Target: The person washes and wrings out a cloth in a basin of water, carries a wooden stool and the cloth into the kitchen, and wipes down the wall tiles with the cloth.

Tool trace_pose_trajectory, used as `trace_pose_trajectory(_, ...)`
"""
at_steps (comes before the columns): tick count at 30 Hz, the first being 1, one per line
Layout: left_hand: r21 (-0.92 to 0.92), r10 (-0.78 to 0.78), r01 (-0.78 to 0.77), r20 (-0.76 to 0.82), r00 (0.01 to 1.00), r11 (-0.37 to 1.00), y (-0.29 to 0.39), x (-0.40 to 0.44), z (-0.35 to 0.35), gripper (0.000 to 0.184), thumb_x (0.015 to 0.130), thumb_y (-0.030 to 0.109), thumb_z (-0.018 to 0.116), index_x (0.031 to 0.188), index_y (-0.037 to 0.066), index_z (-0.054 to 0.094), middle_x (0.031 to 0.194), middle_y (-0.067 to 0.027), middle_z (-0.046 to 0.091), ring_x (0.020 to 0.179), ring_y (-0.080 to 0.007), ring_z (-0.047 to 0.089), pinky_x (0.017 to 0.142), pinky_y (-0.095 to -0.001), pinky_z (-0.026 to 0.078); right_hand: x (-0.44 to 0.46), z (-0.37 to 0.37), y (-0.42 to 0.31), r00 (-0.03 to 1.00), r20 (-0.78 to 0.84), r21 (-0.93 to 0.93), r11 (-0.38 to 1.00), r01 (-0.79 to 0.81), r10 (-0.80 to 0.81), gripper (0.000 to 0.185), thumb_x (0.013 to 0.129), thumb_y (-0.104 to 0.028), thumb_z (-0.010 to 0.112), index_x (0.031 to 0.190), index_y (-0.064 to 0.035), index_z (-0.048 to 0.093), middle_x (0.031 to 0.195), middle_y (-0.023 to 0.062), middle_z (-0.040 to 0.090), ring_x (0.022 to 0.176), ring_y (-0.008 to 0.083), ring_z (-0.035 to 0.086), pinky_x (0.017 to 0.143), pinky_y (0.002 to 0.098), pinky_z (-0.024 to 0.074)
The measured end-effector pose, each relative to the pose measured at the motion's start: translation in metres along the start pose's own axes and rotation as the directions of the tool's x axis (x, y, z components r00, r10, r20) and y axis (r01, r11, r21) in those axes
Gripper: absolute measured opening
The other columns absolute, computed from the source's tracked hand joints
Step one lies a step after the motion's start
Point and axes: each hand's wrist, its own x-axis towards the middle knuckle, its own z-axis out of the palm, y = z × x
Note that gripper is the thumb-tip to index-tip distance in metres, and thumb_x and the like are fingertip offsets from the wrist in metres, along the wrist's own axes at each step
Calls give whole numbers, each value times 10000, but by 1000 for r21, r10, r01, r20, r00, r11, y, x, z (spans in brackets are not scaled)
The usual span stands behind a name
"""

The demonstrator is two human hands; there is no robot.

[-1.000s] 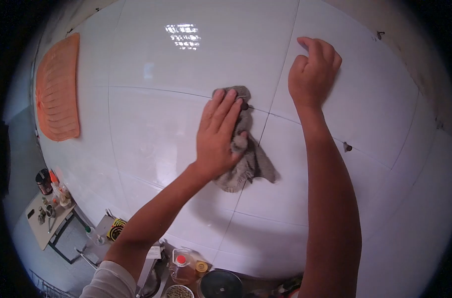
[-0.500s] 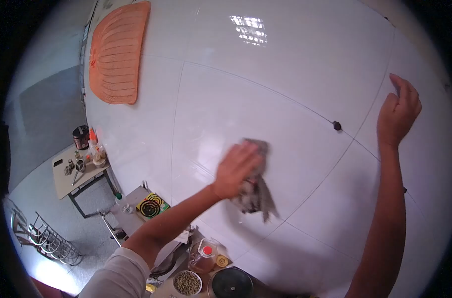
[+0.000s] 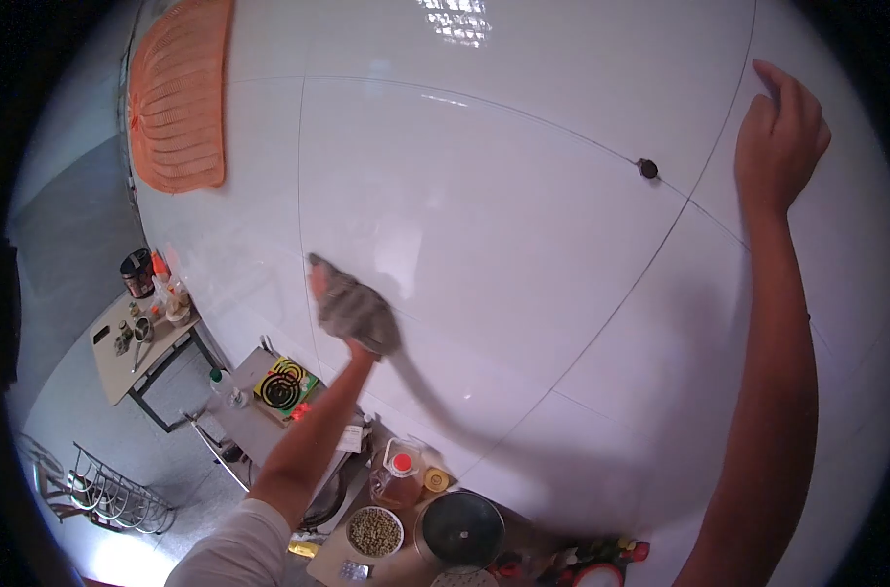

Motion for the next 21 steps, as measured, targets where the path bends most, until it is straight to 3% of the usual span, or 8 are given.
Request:
trace_pose_trajectory(4,300,310,-371,233,922,879,109,-61,33,643,851,309,608,1368,8,375,1351,-238,389,1329,-401,329,1097,-541,269,0,-2,-7,997,8,21,996,-81,81,325,887,-102,459,1141,-195,640,1155,32,630,1051,196,543,1020,403,349)
trace_pose_trajectory(6,21,337,-381,428,839,924,169,-80,34,561,815,214,631,1311,15,457,1345,-233,435,1283,-429,391,1077,-538,312,1,-2,-5,995,35,14,996,-90,89,329,881,-94,458,1132,-195,644,1173,27,621,1061,199,537,1017,396,355)
trace_pose_trajectory(8,-107,462,-524,640,614,845,185,-85,26,468,811,168,607,1265,66,561,1350,-114,512,1285,-312,456,1061,-434,366,-1,-1,-3,995,41,8,996,-86,85,336,876,-89,457,1131,-197,646,1185,25,615,1067,202,529,1012,394,361)
trace_pose_trajectory(11,-135,445,-494,673,590,859,187,-80,21,464,832,124,557,1294,87,550,1373,-89,504,1295,-288,452,1054,-446,371,1,-5,-8,995,46,3,996,-92,92,347,871,-82,455,1134,-198,649,1203,27,607,1076,211,514,1005,392,369)
trace_pose_trajectory(13,-188,488,-556,742,460,810,169,-61,12,451,804,150,576,1252,96,583,1340,-124,526,1272,-346,458,1072,-498,327,0,-6,-10,993,58,5,995,-102,102,351,869,-79,454,1136,-197,649,1210,29,603,1079,216,507,1003,392,371)
trace_pose_trajectory(15,-93,418,-482,655,629,871,140,-47,0,496,779,137,588,1272,86,560,1366,-127,502,1299,-334,437,1066,-507,330,0,-4,-7,994,51,20,995,-101,100,349,868,-83,461,1140,-195,649,1200,35,608,1073,225,503,995,393,376)
trace_pose_trajectory(17,92,344,-460,541,767,883,104,-22,-17,602,699,133,635,1286,57,526,1359,-192,476,1282,-399,431,1087,-534,291,0,-3,-5,995,40,26,996,-91,89,344,868,-86,467,1138,-195,650,1196,35,610,1078,230,500,992,394,378)
trace_pose_trajectory(21,245,53,-89,146,988,965,61,10,-36,516,906,204,520,1382,29,428,1460,-198,362,1375,-378,292,1134,-438,214,0,0,-1,996,55,36,997,-74,72,322,871,-104,484,1128,-197,656,1184,36,617,1082,239,497,993,397,384)
